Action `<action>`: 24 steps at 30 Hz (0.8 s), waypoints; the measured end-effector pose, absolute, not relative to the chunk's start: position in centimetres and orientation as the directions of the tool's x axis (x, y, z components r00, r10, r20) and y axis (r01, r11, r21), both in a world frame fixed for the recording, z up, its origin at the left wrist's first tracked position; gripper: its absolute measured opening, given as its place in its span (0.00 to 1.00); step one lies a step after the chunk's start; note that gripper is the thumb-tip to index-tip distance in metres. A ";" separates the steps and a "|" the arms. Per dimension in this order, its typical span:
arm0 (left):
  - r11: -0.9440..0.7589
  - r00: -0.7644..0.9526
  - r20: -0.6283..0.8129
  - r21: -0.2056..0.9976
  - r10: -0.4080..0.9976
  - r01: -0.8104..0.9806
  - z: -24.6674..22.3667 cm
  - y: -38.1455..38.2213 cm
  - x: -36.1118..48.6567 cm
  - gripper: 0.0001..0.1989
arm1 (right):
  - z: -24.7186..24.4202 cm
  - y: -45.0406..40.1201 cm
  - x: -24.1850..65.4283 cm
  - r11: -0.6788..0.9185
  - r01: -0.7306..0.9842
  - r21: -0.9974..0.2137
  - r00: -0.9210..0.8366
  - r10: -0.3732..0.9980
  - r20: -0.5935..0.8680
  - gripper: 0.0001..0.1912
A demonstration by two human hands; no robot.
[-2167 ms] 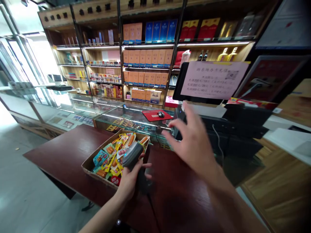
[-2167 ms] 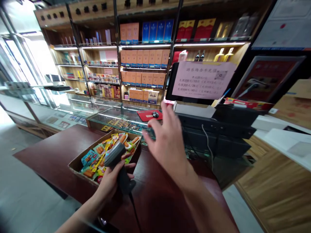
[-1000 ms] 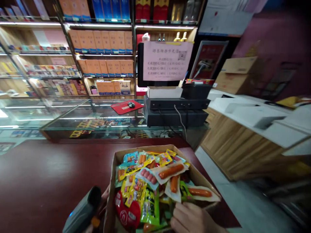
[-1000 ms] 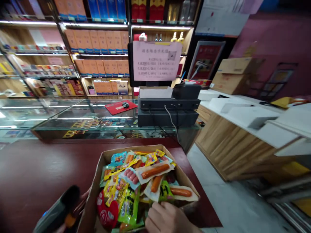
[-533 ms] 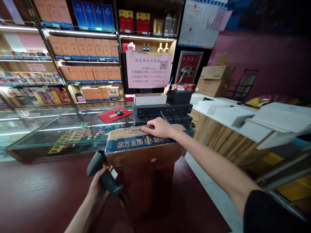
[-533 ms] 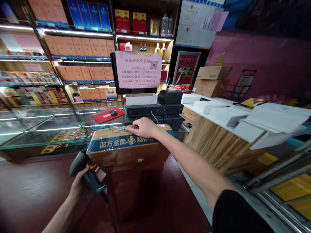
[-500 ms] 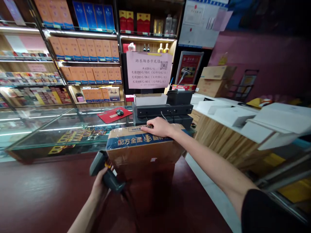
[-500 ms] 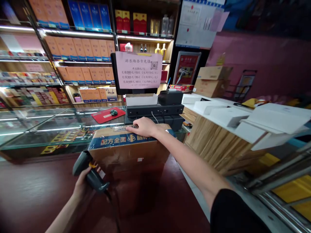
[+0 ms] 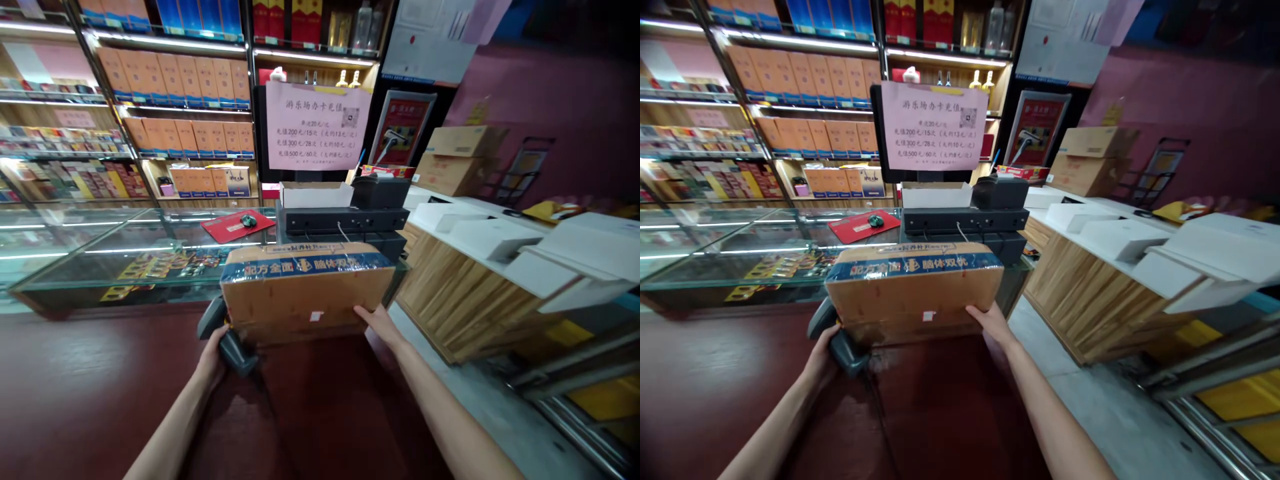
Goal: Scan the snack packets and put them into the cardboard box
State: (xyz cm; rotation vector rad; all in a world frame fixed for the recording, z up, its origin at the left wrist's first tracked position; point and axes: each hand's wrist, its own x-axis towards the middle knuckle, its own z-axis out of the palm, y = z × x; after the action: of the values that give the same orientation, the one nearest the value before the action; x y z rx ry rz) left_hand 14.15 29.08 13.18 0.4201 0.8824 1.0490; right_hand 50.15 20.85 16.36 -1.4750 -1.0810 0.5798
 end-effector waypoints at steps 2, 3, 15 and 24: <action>0.476 0.239 -0.419 0.675 0.876 -0.563 14.4 29.5 14.1 0.13 | 16.4 21.5 49.8 0.074 0.255 -0.964 0.470 0.862 0.190 0.33; 0.474 0.226 -0.424 0.687 0.877 -0.551 15.2 29.6 14.0 0.14 | 16.7 21.5 49.8 0.069 0.222 -0.973 0.485 0.857 0.171 0.31; 0.576 0.302 -0.491 0.669 0.817 -0.470 17.8 24.4 9.5 0.22 | 19.5 16.7 48.2 -0.052 -0.059 -0.997 0.471 0.879 -0.073 0.25; 0.603 0.527 -0.321 0.581 0.787 -0.547 18.5 23.4 7.4 0.29 | 21.7 13.4 49.2 -0.085 -0.183 -0.979 0.514 0.841 -0.169 0.24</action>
State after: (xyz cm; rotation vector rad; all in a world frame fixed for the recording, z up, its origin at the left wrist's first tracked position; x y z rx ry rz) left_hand 7.35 23.36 18.46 0.4420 0.6035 0.8281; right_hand 49.15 13.36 21.68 -1.4021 -0.6195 0.9487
